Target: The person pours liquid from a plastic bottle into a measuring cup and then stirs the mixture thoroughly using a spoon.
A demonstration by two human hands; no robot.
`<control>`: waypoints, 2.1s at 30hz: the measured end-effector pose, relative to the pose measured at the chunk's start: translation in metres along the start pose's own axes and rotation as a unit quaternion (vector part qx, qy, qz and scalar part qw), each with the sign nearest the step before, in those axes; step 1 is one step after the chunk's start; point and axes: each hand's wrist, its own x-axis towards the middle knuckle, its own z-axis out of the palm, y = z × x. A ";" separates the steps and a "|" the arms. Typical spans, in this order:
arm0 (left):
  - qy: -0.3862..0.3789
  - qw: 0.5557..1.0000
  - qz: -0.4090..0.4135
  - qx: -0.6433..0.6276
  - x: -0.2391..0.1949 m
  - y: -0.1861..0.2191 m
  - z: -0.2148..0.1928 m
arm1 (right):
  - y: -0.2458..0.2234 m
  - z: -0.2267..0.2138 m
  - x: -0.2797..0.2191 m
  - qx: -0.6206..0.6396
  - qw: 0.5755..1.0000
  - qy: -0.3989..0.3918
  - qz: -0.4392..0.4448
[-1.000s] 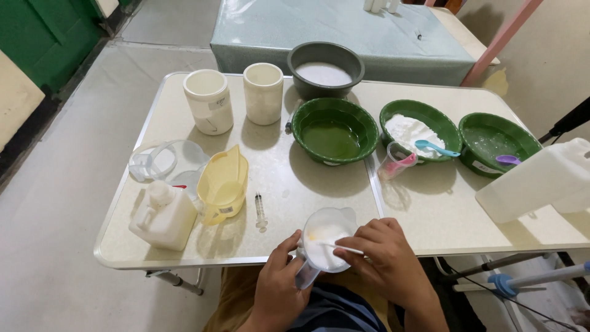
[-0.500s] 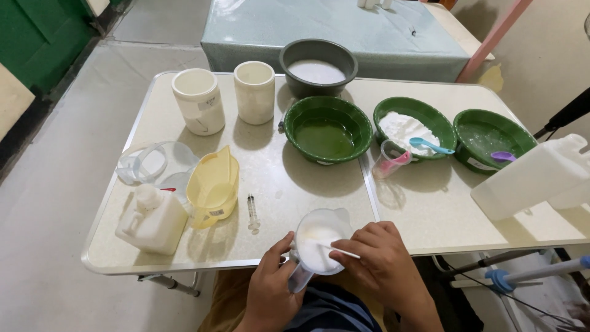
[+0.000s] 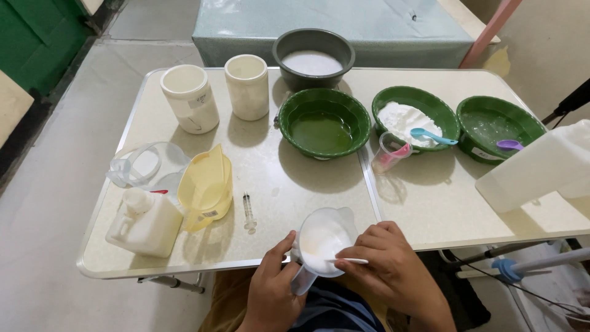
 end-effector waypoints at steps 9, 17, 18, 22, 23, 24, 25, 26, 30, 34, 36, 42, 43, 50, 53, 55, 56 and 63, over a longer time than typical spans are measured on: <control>-0.003 1.000 -0.010 -0.005 0.000 -0.001 -0.001 | 0.014 0.008 0.005 -0.113 0.991 0.065 0.023; 0.015 1.000 -0.001 0.008 -0.002 -0.002 -0.001 | 0.015 -0.012 -0.006 -0.047 0.997 -0.026 0.052; 0.016 1.000 0.002 0.004 -0.001 -0.001 0.000 | 0.018 -0.013 -0.010 -0.088 0.992 -0.016 0.091; 0.001 1.000 -0.014 -0.001 -0.004 -0.005 0.002 | 0.014 -0.002 0.003 -0.137 0.988 0.045 0.052; -0.002 1.000 -0.013 -0.003 -0.004 -0.006 0.002 | 0.011 0.002 0.005 -0.121 0.991 0.051 0.028; -0.004 1.000 -0.013 -0.004 -0.004 -0.006 0.002 | 0.008 0.007 0.008 -0.104 0.993 0.055 0.004; -0.002 1.000 -0.015 -0.004 -0.003 -0.005 0.002 | 0.003 0.009 0.008 -0.104 0.993 0.053 0.002; 0.002 1.000 -0.011 -0.001 -0.002 -0.004 0.001 | -0.001 0.012 0.008 -0.078 0.995 0.053 -0.019; 0.000 1.000 -0.022 -0.010 -0.003 -0.005 0.000 | -0.004 0.009 0.001 -0.054 0.998 0.027 -0.028; 0.001 1.000 -0.016 -0.015 -0.007 -0.008 0.002 | 0.006 -0.002 -0.001 -0.115 0.992 0.045 0.010; -0.006 1.000 -0.024 -0.003 -0.007 -0.007 0.002 | 0.006 0.000 0.001 -0.155 0.983 0.091 0.027; 0.006 1.000 -0.013 -0.016 -0.005 -0.005 0.001 | 0.002 0.002 -0.002 -0.045 0.999 -0.005 0.020; 0.004 1.000 -0.013 -0.016 -0.005 -0.005 0.000 | 0.001 0.001 -0.002 -0.044 0.999 -0.005 0.022; 0.012 1.000 -0.009 -0.024 -0.004 -0.005 -0.003 | 0.002 0.000 0.004 -0.120 0.992 0.029 0.020; 0.014 1.000 -0.014 -0.024 -0.005 -0.005 -0.003 | 0.003 0.001 0.005 -0.123 0.992 0.022 0.018; 0.013 1.000 -0.017 -0.021 -0.007 -0.006 -0.003 | 0.002 0.001 0.005 -0.126 0.992 0.020 0.021; 0.010 1.000 -0.013 -0.023 -0.006 -0.006 -0.003 | 0.002 0.001 0.005 -0.126 0.992 0.022 0.021; 0.010 1.000 -0.013 -0.019 -0.006 -0.005 -0.002 | -0.002 -0.002 0.008 -0.175 0.982 0.065 0.016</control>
